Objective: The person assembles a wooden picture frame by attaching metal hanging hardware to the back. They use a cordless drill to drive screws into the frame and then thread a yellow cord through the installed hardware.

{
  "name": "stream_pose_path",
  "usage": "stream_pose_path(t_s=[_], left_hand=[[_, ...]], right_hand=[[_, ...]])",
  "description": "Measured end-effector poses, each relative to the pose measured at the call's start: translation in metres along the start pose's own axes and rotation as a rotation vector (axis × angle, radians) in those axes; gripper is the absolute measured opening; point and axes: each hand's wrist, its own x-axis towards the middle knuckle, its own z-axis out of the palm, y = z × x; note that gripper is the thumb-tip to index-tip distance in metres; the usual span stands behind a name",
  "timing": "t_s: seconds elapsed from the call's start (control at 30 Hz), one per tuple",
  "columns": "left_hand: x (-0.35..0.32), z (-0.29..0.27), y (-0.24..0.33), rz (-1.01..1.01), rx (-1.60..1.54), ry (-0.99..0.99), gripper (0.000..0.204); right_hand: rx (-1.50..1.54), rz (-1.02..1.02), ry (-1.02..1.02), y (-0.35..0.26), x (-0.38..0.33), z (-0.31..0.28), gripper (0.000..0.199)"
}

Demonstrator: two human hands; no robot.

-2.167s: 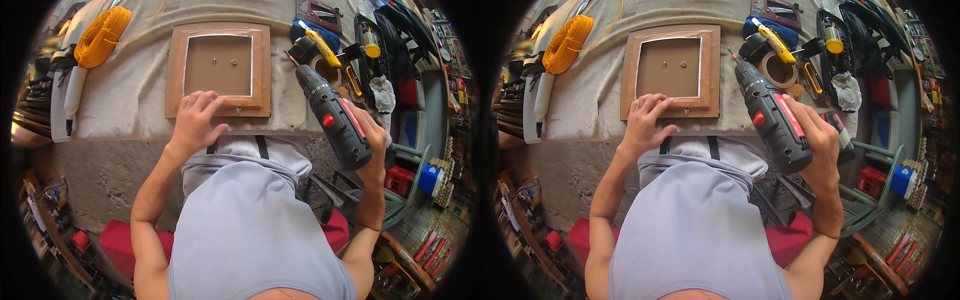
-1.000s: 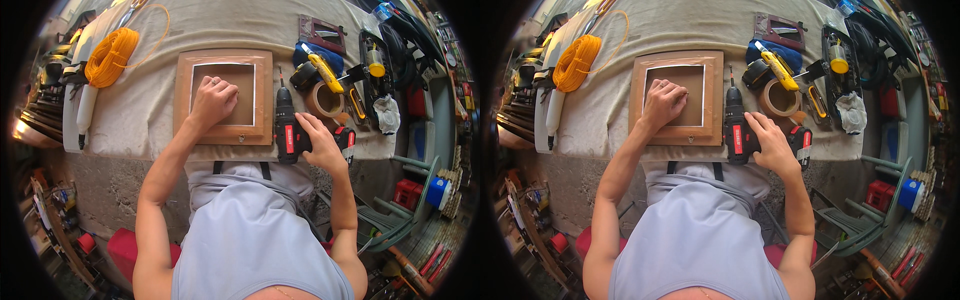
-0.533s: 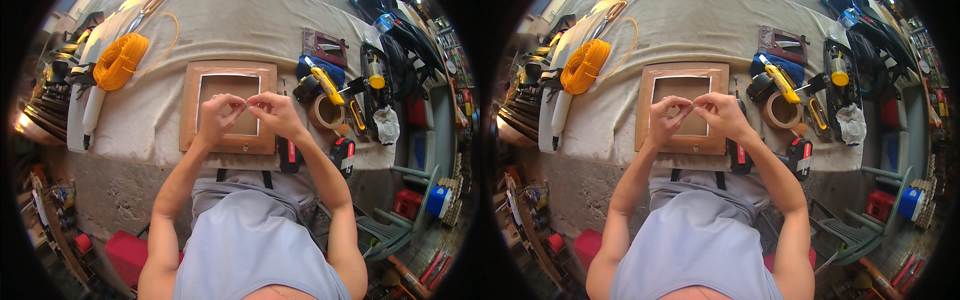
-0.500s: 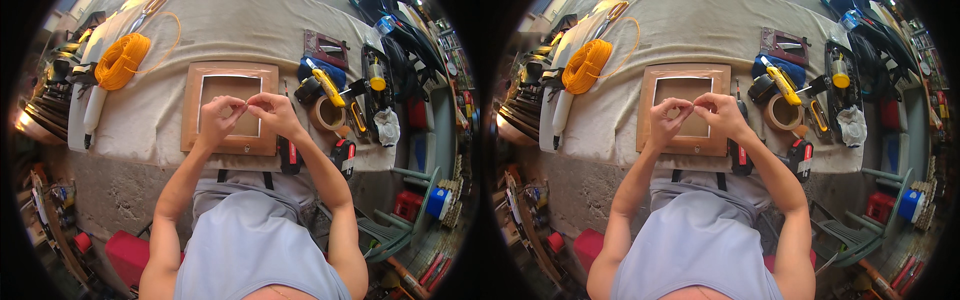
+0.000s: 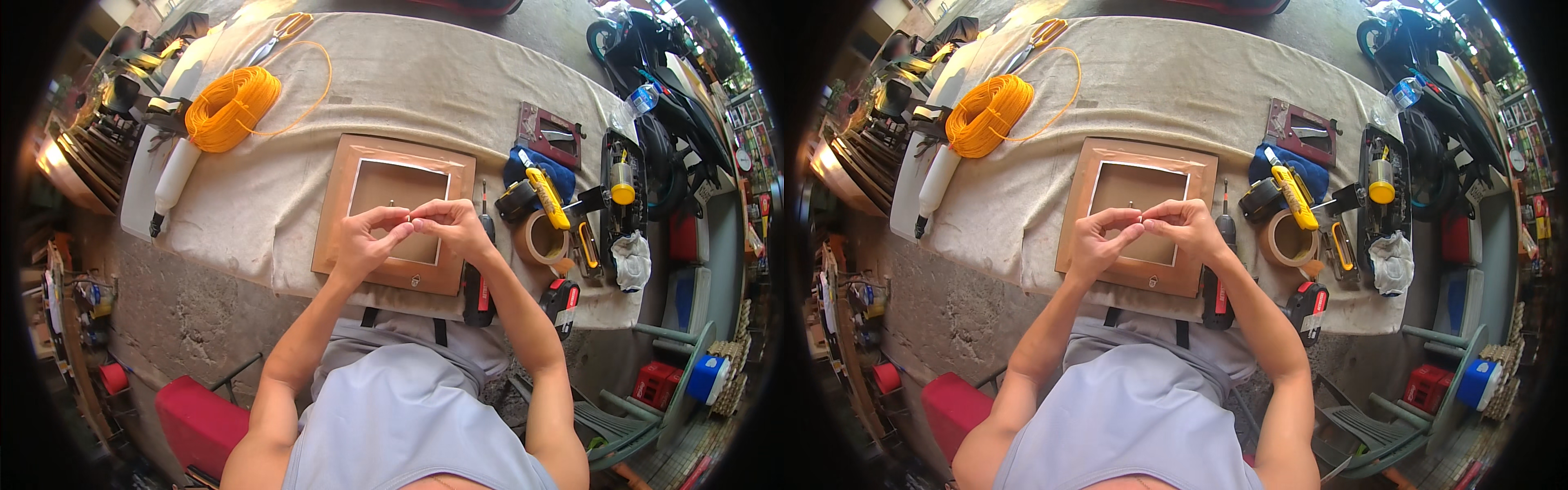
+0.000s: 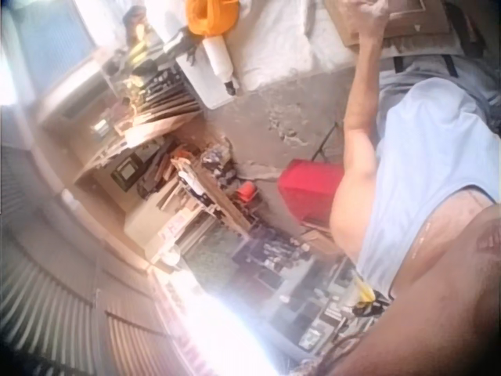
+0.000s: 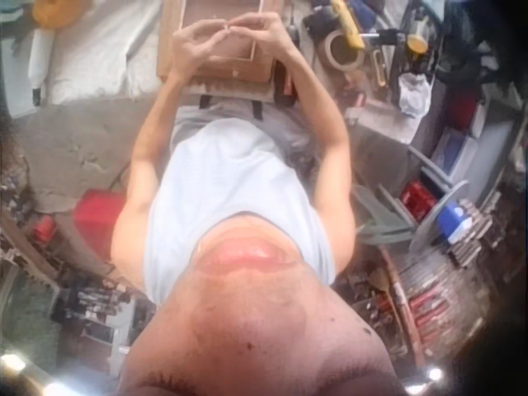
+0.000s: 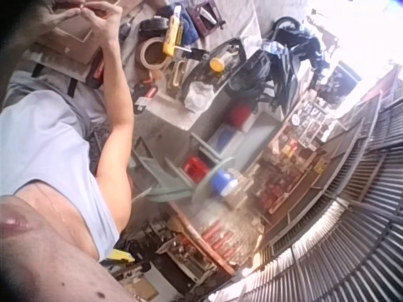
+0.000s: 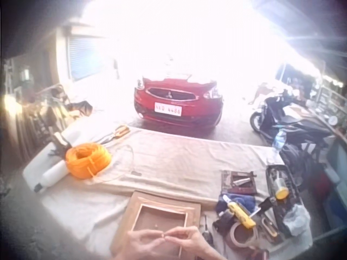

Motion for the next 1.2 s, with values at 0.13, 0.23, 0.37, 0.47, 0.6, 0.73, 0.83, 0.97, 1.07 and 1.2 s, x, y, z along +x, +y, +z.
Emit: stream_pose_path(t_s=[0.13,0.23,0.37,0.47,0.6,0.73,0.83,0.97,1.07,1.2], left_hand=[[0.001,0.001,-0.007,-0.152,-0.204,0.002,0.019],[0.004,-0.005,-0.008,-0.235,-0.261,-0.030,0.019],[0.003,-0.003,-0.011,-0.215,-0.274,-0.030,0.018],[-0.001,0.000,-0.013,-0.118,-0.157,-0.016,0.018],[0.002,-0.010,-0.016,0.055,0.101,0.045,0.020],[0.007,-0.024,-0.026,-0.008,0.043,0.154,0.017],[0.006,-0.022,-0.027,-0.033,0.071,0.174,0.016],[0.005,-0.018,-0.032,0.019,0.098,0.206,0.016],[0.004,-0.013,-0.031,0.046,0.130,0.208,0.015],[0.004,-0.012,-0.033,0.060,0.165,0.215,0.015]], right_hand=[[-0.071,-0.108,-0.005,0.005,0.002,0.002,0.019],[-0.126,-0.129,-0.009,0.001,0.000,0.006,0.017],[-0.196,-0.123,0.051,0.007,0.000,0.009,0.015],[-0.469,-0.090,0.097,-0.003,0.000,0.014,0.014],[-0.618,-0.169,0.135,-0.005,0.003,0.015,0.016],[-0.762,-0.205,0.166,-0.008,0.026,0.008,0.018],[-0.955,-0.298,0.113,0.006,0.038,0.010,0.020],[-1.067,-0.452,0.027,0.015,0.044,0.018,0.020],[-1.108,-0.497,0.017,0.020,0.043,0.013,0.019],[-1.121,-0.504,0.016,0.016,0.040,0.019,0.016]])
